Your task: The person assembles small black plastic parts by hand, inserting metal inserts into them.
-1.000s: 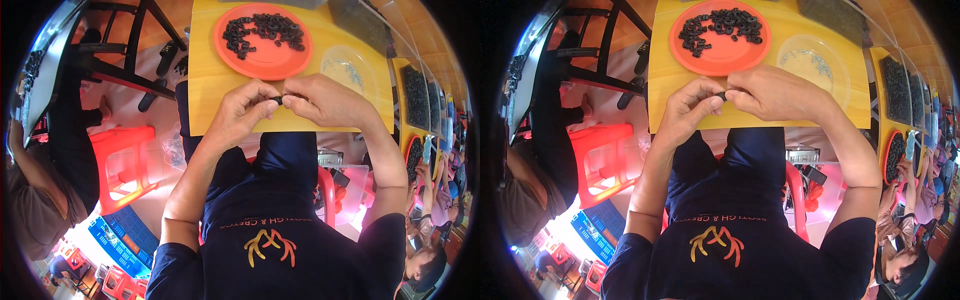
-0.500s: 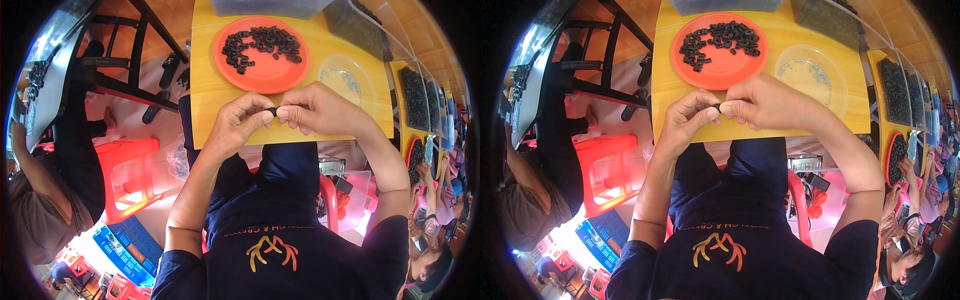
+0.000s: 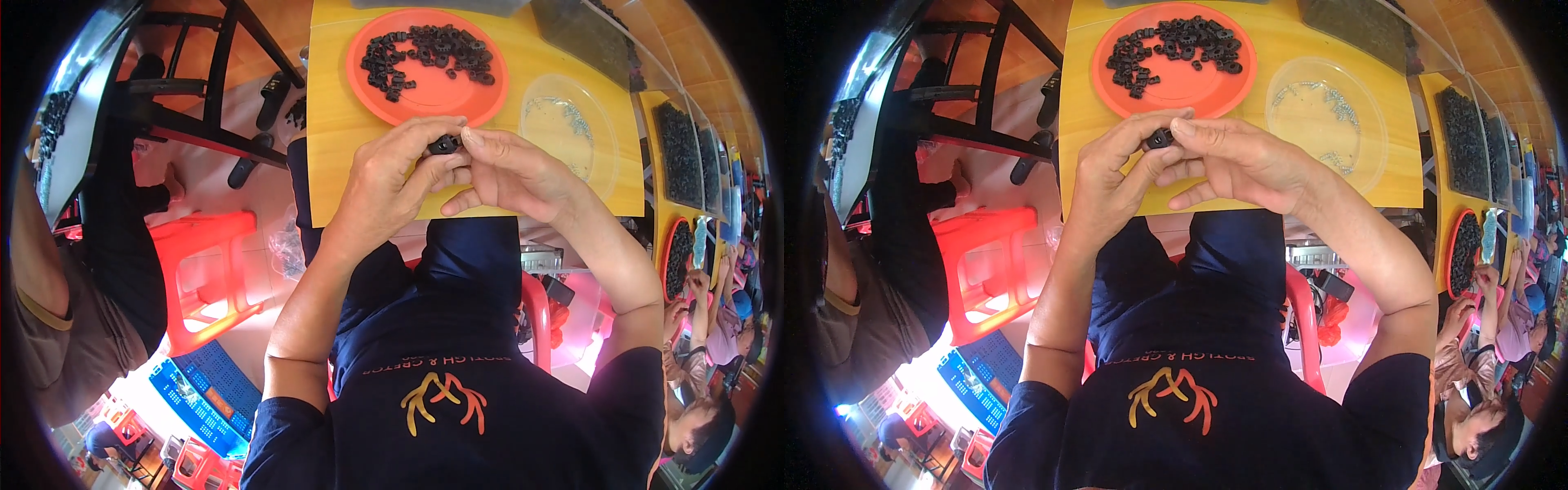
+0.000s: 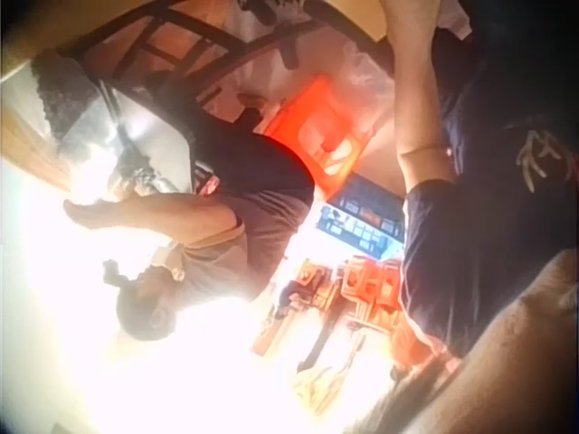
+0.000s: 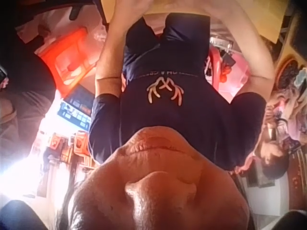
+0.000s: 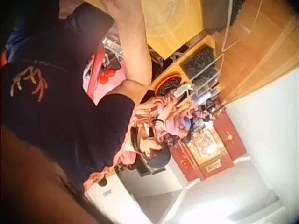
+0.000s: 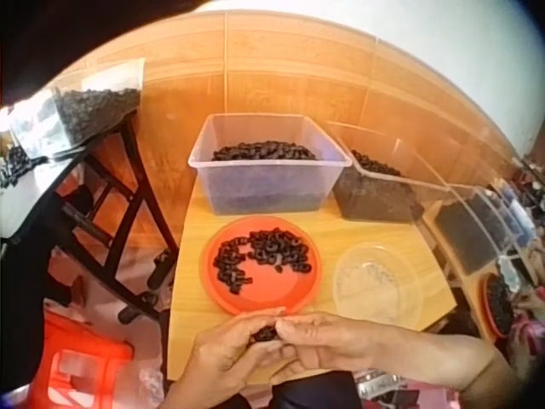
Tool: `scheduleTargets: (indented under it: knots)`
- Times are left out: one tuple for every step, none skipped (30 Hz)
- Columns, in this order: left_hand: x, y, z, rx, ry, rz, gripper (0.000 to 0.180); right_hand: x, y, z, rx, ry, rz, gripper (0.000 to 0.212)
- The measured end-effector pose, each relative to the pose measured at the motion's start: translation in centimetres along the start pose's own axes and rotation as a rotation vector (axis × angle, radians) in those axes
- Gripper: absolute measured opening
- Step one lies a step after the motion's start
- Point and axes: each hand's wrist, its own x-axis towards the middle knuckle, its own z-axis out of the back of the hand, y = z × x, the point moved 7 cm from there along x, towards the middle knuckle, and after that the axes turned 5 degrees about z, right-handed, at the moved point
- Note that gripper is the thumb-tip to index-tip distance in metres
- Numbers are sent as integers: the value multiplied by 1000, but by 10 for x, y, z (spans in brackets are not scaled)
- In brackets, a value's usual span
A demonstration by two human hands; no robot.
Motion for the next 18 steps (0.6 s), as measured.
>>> scheduleTargets:
  knots:
    - [-1, -3, 0, 44, -8, -36, 29, 0, -1, -1, 54, -9, 9, 45]
    - [-1, -6, 0, 89, -16, -72, 29, -1, -3, 0, 54, -9, 7, 45]
    - [0, -6, 0, 88, -16, -72, 29, -2, -3, 1, 79, -13, 10, 45]
    - [0, -8, 0, 118, -10, -100, 30, -2, -3, 1, 105, -16, 14, 46]
    - [1, -10, -1, 148, -4, -129, 30, -2, -4, 1, 105, -15, 14, 46]
    - [2, -11, 0, 149, -5, -130, 30, -1, -3, 1, 111, -26, 20, 46]
    - [2, -12, -1, 164, -1, -126, 31, -1, -3, 1, 117, -37, 27, 46]
    - [3, -13, -1, 181, 1, -123, 32, -1, -3, 0, 114, -37, 29, 46]
    - [4, -13, -1, 181, -1, -129, 32, 0, -2, -2, 121, -50, 36, 45]
    - [4, -13, -3, 225, -2, -163, 33, 0, -2, -4, 127, -63, 44, 45]
    - [3, -14, -5, 270, -4, -199, 33, 0, -4, -4, 122, -88, 34, 44]
    - [2, -16, -4, 273, -8, -211, 33, -1, -7, -5, 115, -112, 25, 43]
    - [2, -16, -5, 268, 2, -183, 34, -1, -6, -4, 98, -120, 30, 42]
    - [3, -15, -4, 270, 7, -163, 35, 0, -7, -3, 87, -137, 33, 43]
    - [2, -8, -3, 235, 32, -118, 39, 1, -7, -2, 75, -153, 37, 43]
    - [3, -10, -4, 240, 27, -148, 39, 2, -4, 0, 27, -166, 23, 41]
    - [4, -12, 1, 204, -26, -142, 43, 3, 2, 3, -79, -224, 15, 39]
    - [4, -12, 5, 166, -78, -136, 47, 4, 11, 7, -183, -283, 9, 37]
